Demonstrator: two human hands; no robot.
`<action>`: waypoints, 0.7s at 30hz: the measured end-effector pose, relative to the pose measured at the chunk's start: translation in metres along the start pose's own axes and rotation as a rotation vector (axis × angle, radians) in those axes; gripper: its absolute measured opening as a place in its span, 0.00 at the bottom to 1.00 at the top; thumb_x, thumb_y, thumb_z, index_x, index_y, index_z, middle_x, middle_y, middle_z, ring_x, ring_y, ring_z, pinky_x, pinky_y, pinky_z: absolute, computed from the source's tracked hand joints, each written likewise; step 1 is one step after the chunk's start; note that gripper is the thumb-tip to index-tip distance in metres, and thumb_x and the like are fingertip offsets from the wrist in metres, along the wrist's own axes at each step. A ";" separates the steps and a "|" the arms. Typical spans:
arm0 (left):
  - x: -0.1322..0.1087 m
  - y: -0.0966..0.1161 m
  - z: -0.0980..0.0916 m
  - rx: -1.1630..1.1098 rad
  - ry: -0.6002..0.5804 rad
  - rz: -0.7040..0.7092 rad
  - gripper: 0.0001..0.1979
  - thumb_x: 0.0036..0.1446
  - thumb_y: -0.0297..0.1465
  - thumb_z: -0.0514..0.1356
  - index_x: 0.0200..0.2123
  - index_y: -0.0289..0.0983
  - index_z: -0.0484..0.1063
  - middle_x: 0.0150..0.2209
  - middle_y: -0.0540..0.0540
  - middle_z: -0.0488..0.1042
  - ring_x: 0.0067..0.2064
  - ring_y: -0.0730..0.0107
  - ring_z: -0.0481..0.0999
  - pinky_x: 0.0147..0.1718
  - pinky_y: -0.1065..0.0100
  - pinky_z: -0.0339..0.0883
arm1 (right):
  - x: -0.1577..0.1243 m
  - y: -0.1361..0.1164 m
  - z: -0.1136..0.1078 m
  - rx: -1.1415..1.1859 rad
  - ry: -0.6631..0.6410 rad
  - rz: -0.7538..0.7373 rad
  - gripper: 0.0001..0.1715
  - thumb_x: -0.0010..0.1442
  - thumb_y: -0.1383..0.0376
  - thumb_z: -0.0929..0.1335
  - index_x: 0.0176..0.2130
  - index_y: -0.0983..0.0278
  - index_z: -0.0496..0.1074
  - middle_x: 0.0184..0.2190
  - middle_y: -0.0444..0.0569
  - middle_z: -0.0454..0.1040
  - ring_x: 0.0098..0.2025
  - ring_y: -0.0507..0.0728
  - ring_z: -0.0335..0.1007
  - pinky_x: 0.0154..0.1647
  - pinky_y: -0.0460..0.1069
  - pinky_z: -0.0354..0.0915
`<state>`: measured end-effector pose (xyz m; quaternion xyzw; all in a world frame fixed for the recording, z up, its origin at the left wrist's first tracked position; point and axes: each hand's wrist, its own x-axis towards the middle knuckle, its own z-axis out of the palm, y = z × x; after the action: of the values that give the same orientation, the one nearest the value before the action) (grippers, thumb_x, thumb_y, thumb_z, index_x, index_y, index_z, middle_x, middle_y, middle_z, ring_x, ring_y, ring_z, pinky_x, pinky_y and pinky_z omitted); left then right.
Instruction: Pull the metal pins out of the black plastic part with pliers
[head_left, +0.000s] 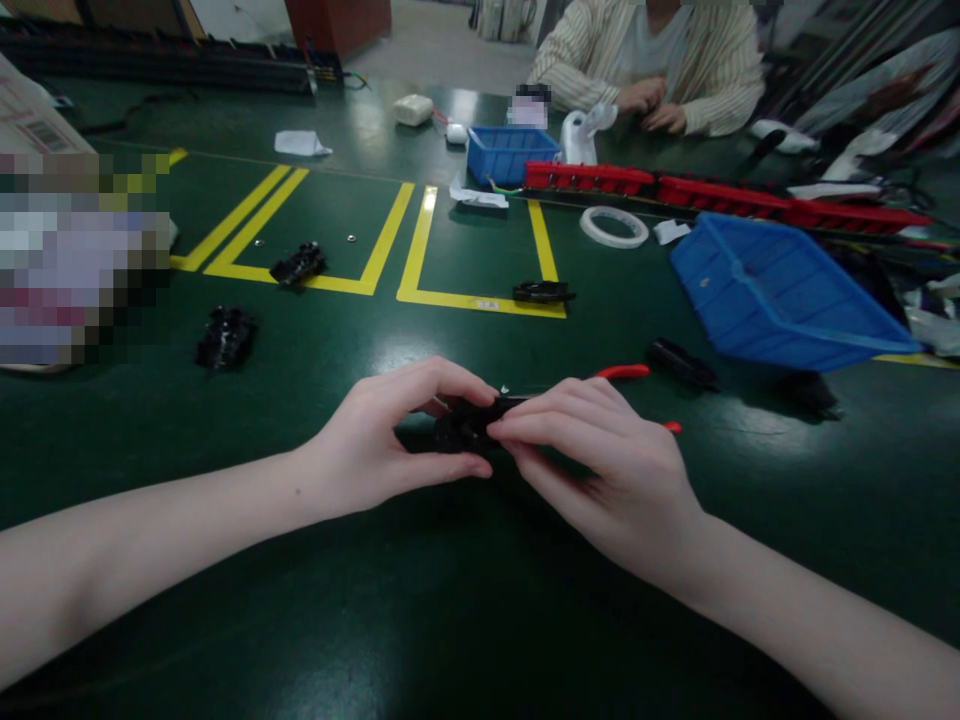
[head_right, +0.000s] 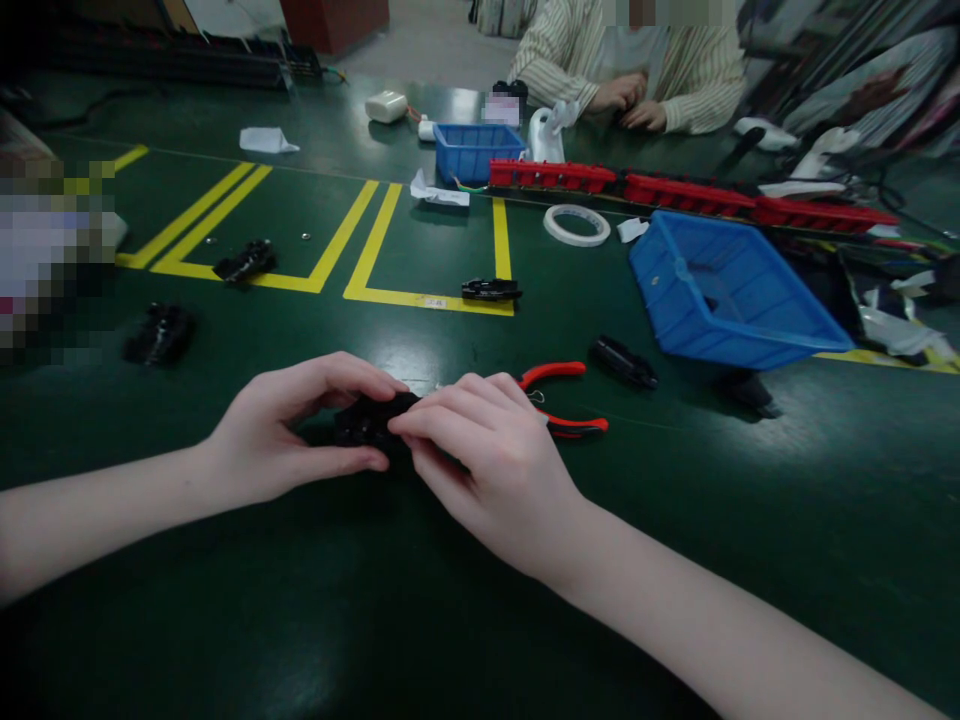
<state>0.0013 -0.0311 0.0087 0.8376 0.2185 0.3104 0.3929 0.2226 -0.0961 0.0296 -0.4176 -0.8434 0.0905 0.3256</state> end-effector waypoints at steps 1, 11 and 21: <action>0.000 0.000 0.000 0.004 0.000 -0.004 0.20 0.56 0.31 0.70 0.51 0.38 0.71 0.49 0.47 0.77 0.51 0.68 0.77 0.49 0.69 0.76 | 0.000 0.001 0.001 -0.022 -0.002 -0.007 0.06 0.64 0.71 0.68 0.42 0.65 0.75 0.38 0.49 0.82 0.39 0.55 0.74 0.38 0.53 0.64; 0.002 -0.004 0.001 0.009 -0.038 -0.049 0.20 0.55 0.32 0.71 0.50 0.38 0.72 0.48 0.48 0.77 0.49 0.68 0.78 0.45 0.68 0.77 | 0.002 -0.002 0.007 -0.228 -0.103 -0.094 0.11 0.69 0.70 0.63 0.39 0.68 0.75 0.35 0.52 0.79 0.36 0.56 0.71 0.36 0.53 0.62; 0.003 -0.006 0.002 0.016 -0.044 -0.105 0.18 0.55 0.34 0.70 0.48 0.38 0.73 0.46 0.48 0.78 0.47 0.66 0.79 0.41 0.67 0.77 | -0.001 0.007 0.014 -0.108 -0.155 -0.018 0.11 0.68 0.71 0.63 0.42 0.68 0.76 0.37 0.53 0.77 0.37 0.56 0.71 0.36 0.51 0.68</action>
<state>0.0039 -0.0269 0.0041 0.8347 0.2560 0.2689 0.4067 0.2185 -0.0912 0.0153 -0.4185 -0.8735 0.0741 0.2374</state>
